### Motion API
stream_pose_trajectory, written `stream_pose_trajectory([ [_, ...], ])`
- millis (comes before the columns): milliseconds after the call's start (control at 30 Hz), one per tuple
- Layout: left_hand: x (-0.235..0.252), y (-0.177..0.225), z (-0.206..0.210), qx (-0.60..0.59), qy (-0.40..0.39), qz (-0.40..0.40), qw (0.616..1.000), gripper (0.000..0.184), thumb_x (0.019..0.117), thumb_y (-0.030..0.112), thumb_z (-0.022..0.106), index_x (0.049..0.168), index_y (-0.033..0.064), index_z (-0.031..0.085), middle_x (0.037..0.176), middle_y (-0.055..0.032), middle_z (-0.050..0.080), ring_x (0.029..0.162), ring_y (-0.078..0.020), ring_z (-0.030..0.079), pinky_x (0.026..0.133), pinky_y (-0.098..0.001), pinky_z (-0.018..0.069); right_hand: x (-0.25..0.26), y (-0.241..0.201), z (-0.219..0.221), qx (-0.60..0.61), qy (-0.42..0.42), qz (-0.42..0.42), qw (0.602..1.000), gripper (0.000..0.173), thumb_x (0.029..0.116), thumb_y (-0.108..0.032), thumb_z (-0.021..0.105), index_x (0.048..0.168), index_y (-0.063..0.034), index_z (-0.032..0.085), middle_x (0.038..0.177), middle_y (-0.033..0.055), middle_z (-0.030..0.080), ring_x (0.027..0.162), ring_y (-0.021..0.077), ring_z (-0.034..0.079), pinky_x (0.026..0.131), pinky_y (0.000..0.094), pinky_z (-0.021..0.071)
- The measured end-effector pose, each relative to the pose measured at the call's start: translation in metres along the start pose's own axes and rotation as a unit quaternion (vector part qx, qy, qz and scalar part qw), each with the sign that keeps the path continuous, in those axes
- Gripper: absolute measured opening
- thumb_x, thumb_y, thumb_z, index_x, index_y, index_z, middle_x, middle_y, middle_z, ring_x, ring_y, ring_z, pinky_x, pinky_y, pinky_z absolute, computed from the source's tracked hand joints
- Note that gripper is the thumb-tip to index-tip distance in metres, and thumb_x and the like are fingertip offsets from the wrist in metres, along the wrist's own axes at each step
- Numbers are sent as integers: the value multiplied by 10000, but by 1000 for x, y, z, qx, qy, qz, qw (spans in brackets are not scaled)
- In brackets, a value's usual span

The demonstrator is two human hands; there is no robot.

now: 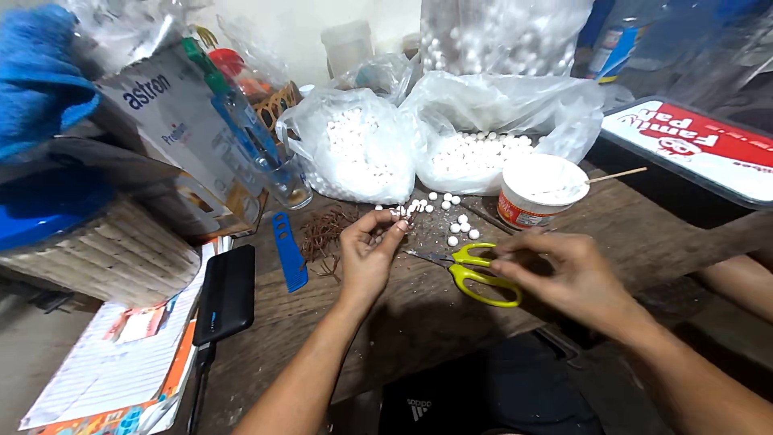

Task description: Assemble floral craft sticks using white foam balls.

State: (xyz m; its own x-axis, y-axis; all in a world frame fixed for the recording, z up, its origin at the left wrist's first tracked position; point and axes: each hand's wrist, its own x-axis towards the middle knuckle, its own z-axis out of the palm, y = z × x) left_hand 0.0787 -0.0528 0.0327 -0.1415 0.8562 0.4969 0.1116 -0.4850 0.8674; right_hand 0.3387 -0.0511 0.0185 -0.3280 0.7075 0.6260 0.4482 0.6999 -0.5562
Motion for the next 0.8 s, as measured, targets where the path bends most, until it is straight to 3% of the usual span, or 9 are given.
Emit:
stream_pose_trajectory([
  [67, 0, 1, 2, -8, -8, -3, 1000, 180, 919, -93, 618, 959, 67, 692, 878, 64, 710, 810, -30, 688, 780, -224, 596, -5, 14, -21, 118, 71, 84, 987, 123, 917, -230, 702, 818, -163, 676, 723, -160, 631, 632, -99, 565, 591, 98, 486],
  [133, 1, 3, 6, -23, -13, -15, 1000, 189, 915, -99, 610, 947, 67, 695, 886, 54, 717, 825, -36, 693, 787, -223, 593, -4, 34, -39, 174, 145, 164, 960, 116, 901, -139, 688, 830, -213, 631, 647, -187, 604, 534, -65, 546, 523, 132, 487],
  [167, 1, 4, 8, -34, -16, -22, 999, 195, 917, -101, 602, 945, 67, 698, 893, 44, 722, 834, -47, 697, 794, -233, 594, -1, 42, -45, 181, 176, 188, 949, 87, 908, -105, 670, 933, -175, 624, 645, -172, 581, 515, -45, 536, 514, 143, 490],
  [233, 5, 5, 13, -51, -24, -28, 998, 205, 918, -101, 593, 947, 64, 711, 898, 34, 728, 839, -66, 704, 808, -257, 602, 8, 50, -52, 172, 200, 187, 946, 324, 921, -84, 645, 1238, -83, 578, 717, -143, 576, 534, -34, 541, 520, 142, 501],
  [300, 12, 9, 18, -31, -35, -19, 999, 195, 919, -96, 600, 943, 66, 706, 868, 48, 726, 800, -52, 704, 778, -238, 604, 18, 49, -56, 149, 198, 150, 957, 399, 968, -96, 610, 1358, -38, 551, 800, -109, 619, 577, -32, 564, 542, 144, 511],
  [433, 24, 13, 37, 38, -51, 54, 997, 136, 904, -102, 649, 949, 19, 692, 821, 84, 696, 728, 38, 651, 702, -148, 562, 26, 39, -64, 70, 175, 92, 978, 179, 1014, -83, 570, 1119, -4, 691, 791, -87, 635, 625, -65, 575, 592, 112, 514],
  [567, 16, 5, 48, 79, -33, 127, 988, 79, 899, -35, 655, 958, -23, 705, 865, 44, 689, 761, 54, 629, 715, -134, 545, 26, 34, -70, 88, 126, 91, 984, 233, 969, -33, 601, 1187, 1, 677, 840, -69, 674, 667, -46, 611, 635, 122, 539],
  [667, 7, 1, 46, 100, -9, 164, 981, 84, 883, -20, 654, 933, -34, 720, 879, 37, 689, 821, 66, 639, 775, -125, 548, 24, 39, -69, 127, 131, 106, 977, 200, 980, -11, 576, 1125, -22, 712, 822, -78, 686, 651, -21, 621, 614, 152, 554],
  [800, 5, -4, 42, 112, -3, 168, 979, 86, 882, 0, 655, 920, -34, 723, 897, 32, 692, 863, 75, 634, 806, -116, 536, 23, 32, -85, 74, 184, 10, 980, 172, 1011, -80, 569, 1100, -59, 716, 924, -121, 689, 741, -48, 621, 691, 154, 548],
])
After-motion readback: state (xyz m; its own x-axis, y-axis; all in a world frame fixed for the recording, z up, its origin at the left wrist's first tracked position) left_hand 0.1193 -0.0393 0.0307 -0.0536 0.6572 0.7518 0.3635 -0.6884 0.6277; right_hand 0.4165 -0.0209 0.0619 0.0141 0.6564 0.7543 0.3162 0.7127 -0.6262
